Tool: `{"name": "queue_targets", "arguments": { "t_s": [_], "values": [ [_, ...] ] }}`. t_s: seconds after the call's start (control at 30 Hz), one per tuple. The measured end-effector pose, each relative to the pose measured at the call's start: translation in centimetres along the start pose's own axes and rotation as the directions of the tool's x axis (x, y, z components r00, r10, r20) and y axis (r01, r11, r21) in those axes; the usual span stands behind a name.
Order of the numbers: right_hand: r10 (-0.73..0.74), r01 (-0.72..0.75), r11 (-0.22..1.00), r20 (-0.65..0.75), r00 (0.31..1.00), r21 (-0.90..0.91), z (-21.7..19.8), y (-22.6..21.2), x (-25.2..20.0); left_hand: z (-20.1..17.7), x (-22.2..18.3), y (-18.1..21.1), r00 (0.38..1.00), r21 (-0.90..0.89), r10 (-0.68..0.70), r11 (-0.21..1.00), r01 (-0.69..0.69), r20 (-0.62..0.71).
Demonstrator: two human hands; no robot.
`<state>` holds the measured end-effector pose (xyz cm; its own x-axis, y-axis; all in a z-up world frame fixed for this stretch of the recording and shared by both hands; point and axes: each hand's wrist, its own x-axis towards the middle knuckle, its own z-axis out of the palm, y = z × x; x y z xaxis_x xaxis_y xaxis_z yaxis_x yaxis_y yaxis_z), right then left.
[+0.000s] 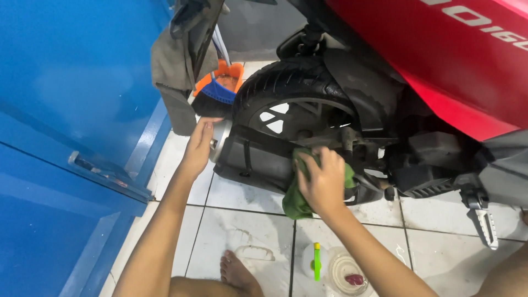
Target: The person wipes the rear side panel and exhaust pipe of a red motorcycle using a green cloth. They are sitting on the floor and methodically clean the surfaces of the vehicle.
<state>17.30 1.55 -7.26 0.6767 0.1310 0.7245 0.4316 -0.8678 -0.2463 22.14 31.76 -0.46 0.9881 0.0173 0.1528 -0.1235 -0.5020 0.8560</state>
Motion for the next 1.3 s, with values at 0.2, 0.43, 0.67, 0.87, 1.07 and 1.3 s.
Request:
{"name": "queue_targets", "arguments": {
  "t_s": [0.2,0.43,0.67,0.87,1.07,1.3],
  "values": [
    [-0.073,0.083,0.952,-0.044,0.996,0.296,3.4,-5.9,3.7,-0.2,-0.2,0.2,0.999,0.018,-0.026,1.0,0.026,0.028],
    [-0.142,0.137,0.983,0.029,0.989,0.123,2.9,-0.4,-1.6,-0.3,-0.3,1.3,1.0,-0.03,-0.008,1.0,0.008,0.026],
    [-0.12,0.114,0.992,0.111,0.987,0.057,0.5,-3.1,2.3,0.0,-0.2,0.9,0.999,-0.033,0.047,0.998,-0.048,-0.007],
    [0.063,-0.035,0.979,0.139,0.988,-0.2,-3.4,3.6,0.1,0.4,-0.5,1.8,0.996,-0.025,0.082,0.996,-0.083,-0.03],
    [-0.001,0.021,0.991,0.156,0.988,-0.131,-1.3,1.1,2.1,0.4,-1.1,2.6,0.999,-0.012,0.017,1.0,-0.017,-0.031],
    [0.228,-0.226,0.974,0.084,0.97,-0.036,-3.2,6.8,-1.6,0.5,-1.6,3.9,0.999,-0.022,-0.033,0.999,0.032,-0.029]
  ]
}}
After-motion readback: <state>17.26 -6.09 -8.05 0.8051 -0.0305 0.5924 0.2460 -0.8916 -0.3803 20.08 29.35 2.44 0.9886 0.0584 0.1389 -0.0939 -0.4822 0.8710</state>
